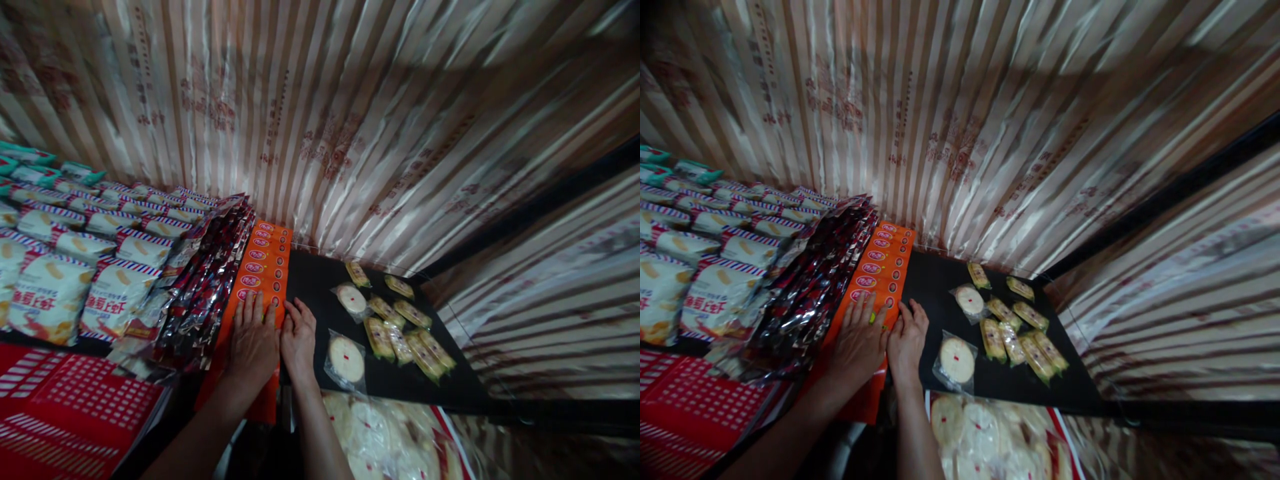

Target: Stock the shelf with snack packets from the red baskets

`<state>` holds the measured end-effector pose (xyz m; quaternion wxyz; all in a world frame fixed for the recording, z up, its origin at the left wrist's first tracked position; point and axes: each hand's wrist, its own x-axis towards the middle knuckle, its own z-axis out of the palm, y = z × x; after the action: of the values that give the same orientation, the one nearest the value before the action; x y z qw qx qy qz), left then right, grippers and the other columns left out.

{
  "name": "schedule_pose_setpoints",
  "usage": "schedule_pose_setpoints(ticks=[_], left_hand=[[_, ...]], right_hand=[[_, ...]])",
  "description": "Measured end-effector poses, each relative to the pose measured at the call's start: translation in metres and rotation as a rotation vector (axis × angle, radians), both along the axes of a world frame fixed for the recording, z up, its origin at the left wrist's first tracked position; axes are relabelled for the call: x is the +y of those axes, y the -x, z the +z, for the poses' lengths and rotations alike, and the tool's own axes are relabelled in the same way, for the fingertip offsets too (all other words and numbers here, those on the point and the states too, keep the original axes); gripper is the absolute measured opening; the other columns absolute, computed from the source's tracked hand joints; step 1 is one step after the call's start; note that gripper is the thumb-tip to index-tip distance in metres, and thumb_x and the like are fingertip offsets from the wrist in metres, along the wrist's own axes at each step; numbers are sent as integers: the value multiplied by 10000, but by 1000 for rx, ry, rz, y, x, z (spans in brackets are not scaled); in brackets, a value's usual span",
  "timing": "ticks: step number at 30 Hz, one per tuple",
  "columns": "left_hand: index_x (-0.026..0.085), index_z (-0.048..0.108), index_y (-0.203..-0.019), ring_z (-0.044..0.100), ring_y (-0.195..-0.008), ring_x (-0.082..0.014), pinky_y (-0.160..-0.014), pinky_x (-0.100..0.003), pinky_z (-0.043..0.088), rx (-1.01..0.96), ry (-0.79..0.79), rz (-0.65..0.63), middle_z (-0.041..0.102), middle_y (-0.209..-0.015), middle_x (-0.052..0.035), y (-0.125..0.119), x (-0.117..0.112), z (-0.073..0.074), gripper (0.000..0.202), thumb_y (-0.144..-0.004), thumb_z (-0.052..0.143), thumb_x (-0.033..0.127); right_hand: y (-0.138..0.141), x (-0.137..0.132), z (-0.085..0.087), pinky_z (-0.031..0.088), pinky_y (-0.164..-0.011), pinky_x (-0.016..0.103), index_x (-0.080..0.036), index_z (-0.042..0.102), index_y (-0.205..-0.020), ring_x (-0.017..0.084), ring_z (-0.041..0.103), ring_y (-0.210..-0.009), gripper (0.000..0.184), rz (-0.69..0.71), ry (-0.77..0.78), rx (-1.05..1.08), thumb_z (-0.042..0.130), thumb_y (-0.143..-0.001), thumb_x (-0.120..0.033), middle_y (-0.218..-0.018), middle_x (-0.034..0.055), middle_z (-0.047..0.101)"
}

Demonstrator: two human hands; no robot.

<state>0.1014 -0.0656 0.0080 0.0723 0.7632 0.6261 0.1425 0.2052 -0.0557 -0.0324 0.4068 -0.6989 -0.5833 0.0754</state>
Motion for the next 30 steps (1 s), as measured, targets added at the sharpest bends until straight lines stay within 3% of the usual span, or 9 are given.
schedule_pose_setpoints(ticks=[8, 17, 30], left_hand=[[163, 468, -1303, 254, -1343, -317, -1084, -470, 217, 0, 26, 3, 401, -1405, -145, -2, 2, 7, 470, -858, 401, 298], [152, 441, -1318, 200, -1363, -304, -1088, -471, 223, -34, -2, -15, 360, -1431, -143, -3, 5, 8, 471, -860, 395, 248], [141, 526, -1246, 239, -1352, -300, -1065, -477, 276, -59, 7, -1, 469, -1355, -140, -2, 14, 11, 420, -870, 352, 213]], right_hand=[[-1, 4, 1, 380, -981, 411, -140, 664, -1050, 208, 492, -1122, 393, 55, -6, 38, 346, -827, -198, -1106, 100, 652], [-3, 9, 11, 362, -1012, 399, -97, 571, -1177, 202, 489, -1157, 450, -22, -7, 197, 341, -863, -322, -1217, 139, 582], [-1, 21, 4, 372, -1001, 408, -121, 582, -1160, 215, 505, -1144, 438, -2, 4, 229, 363, -862, -356, -1199, 130, 596]])
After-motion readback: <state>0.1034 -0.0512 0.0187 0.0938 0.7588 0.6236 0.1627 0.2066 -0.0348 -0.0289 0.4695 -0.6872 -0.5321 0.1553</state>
